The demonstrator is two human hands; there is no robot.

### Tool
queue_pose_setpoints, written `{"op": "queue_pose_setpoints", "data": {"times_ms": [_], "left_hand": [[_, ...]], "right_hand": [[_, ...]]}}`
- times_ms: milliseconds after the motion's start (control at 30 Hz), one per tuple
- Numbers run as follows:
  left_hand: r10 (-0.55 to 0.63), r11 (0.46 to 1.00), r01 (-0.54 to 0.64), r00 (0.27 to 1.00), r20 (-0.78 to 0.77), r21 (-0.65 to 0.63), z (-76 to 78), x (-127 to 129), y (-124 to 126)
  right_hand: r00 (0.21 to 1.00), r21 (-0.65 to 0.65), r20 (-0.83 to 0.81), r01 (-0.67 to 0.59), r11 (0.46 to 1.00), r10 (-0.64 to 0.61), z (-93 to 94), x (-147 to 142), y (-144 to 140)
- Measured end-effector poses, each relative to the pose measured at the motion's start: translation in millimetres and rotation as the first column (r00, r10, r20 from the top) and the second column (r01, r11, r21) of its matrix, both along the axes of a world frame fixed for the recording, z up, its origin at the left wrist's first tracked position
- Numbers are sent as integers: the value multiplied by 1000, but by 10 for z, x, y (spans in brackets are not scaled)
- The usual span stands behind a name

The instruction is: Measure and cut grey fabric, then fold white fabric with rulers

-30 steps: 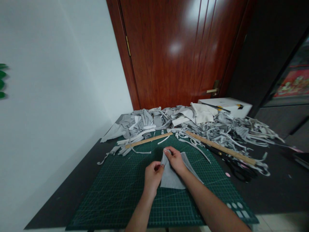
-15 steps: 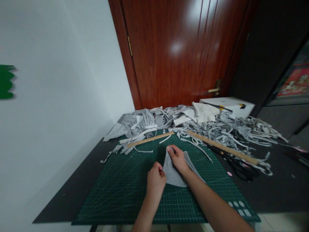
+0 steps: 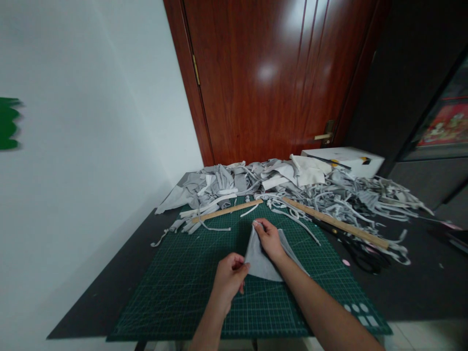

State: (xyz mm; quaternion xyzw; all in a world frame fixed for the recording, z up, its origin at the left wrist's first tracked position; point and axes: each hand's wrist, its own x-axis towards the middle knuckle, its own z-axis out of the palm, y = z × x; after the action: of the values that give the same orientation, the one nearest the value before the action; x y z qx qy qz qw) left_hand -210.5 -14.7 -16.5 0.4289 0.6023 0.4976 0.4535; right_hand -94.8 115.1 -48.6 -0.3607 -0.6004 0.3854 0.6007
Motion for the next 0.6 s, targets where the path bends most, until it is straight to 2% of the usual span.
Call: {"op": "queue_pose_setpoints", "data": {"times_ms": [167,267,333,400,500,567,600], "left_hand": [[36,996,-27,994,108,-80,71,-38,-55],[25,996,-16,996,90,-91,110,-77,-80],[-44,996,50,996,83,-70,146,-97,-99],[-173,985,174,980,96,-10,192,-103,-100],[-388,920,378,917,98,107,241,-91,-10],[-428,900,408,895,129,155,245,-83,130],[-397,912,371,906,146,176,241,-80,219]], "right_hand": [[1000,-23,-25,-1,1000,1,3,9,3],[999,-46,-51,-14,999,11,31,11,-12],[997,-62,-72,-32,998,28,56,4,-26],[994,-83,-96,-60,995,52,78,-10,-42],[985,-129,-143,-119,984,101,108,-29,-70],[974,-164,-181,-166,972,136,132,-29,-94],[967,-178,-202,-190,965,153,149,-22,-110]]}}
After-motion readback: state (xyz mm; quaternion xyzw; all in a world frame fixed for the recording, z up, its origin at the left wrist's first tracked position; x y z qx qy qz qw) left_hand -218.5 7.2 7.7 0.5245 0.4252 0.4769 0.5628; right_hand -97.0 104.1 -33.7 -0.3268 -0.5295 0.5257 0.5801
